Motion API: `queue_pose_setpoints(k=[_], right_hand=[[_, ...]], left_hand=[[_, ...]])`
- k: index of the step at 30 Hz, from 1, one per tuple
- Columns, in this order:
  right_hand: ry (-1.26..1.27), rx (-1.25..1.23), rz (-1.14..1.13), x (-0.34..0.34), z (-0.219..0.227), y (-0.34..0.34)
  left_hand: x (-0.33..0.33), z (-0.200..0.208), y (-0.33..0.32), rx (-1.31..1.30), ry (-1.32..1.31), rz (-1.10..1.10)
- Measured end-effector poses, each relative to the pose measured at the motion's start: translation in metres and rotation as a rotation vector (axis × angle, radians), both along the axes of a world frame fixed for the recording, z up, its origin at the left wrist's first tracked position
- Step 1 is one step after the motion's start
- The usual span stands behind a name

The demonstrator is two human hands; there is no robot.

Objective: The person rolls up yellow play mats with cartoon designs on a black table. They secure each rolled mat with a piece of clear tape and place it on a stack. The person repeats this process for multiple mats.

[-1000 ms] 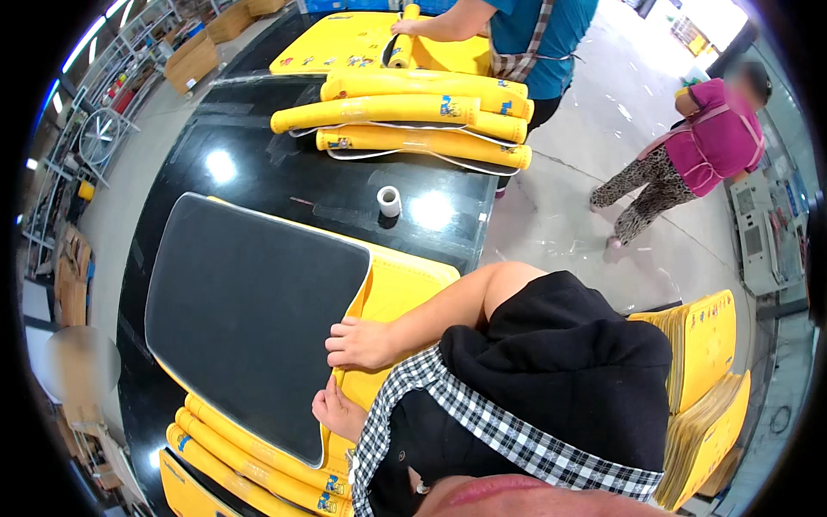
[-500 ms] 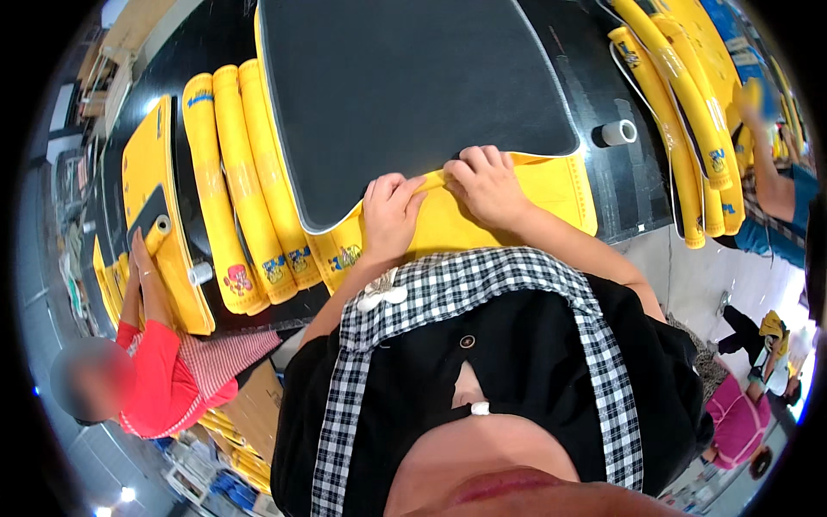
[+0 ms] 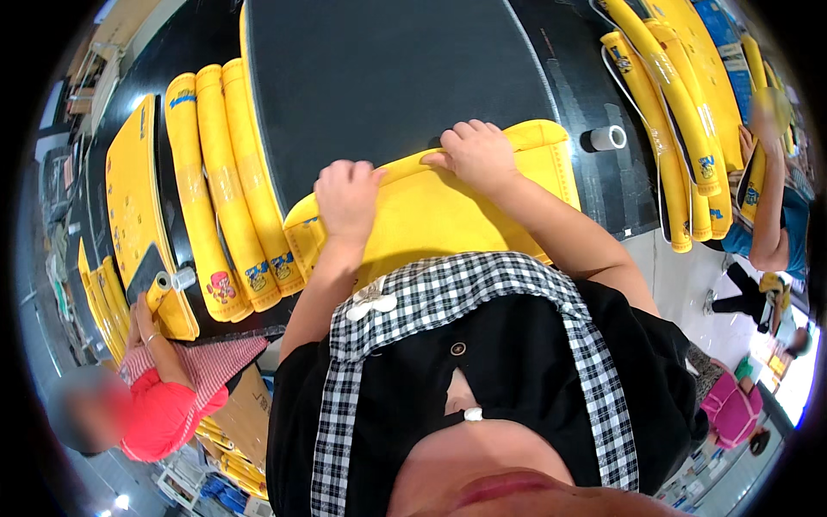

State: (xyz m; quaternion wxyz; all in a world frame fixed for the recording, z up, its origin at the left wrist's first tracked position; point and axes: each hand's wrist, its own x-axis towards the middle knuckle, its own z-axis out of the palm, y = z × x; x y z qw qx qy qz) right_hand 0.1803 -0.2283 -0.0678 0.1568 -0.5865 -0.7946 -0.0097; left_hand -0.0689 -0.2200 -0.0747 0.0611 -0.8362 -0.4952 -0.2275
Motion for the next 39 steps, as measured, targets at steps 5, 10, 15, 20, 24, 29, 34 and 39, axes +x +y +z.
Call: queue_pose_setpoints(k=[5,10,15,20,24,29,34,39], right_hand=[[-0.058,-0.017,-0.075,0.025,0.01,-0.001],[0.008,-0.058,-0.182,0.055,0.0,-0.003],[-0.043,-0.141,-0.337,0.078,-0.002,-0.003],[0.072,-0.119,-0.42,0.072,0.009,0.005],[0.13,0.011,-0.239,0.084,0.0,0.015],[0.147,0.032,-0.205,0.081,-0.005,0.016],[0.047,0.039,-0.21,0.074,0.0,-0.014],[0.135,0.057,-0.132,0.074,-0.002,-0.017]], left_hand=[[-0.031,-0.014,-0.002,-0.018,0.099,0.105],[-0.036,-0.005,0.002,0.083,0.072,0.09],[-0.048,-0.008,0.001,-0.085,-0.01,0.191],[-0.039,0.005,0.012,0.043,-0.091,0.203],[-0.048,-0.009,0.022,-0.09,-0.199,0.198],[-0.048,-0.015,0.023,0.07,-0.107,0.18],[-0.048,-0.006,-0.003,0.015,-0.021,0.173],[-0.06,-0.005,-0.009,-0.008,-0.13,0.022]])
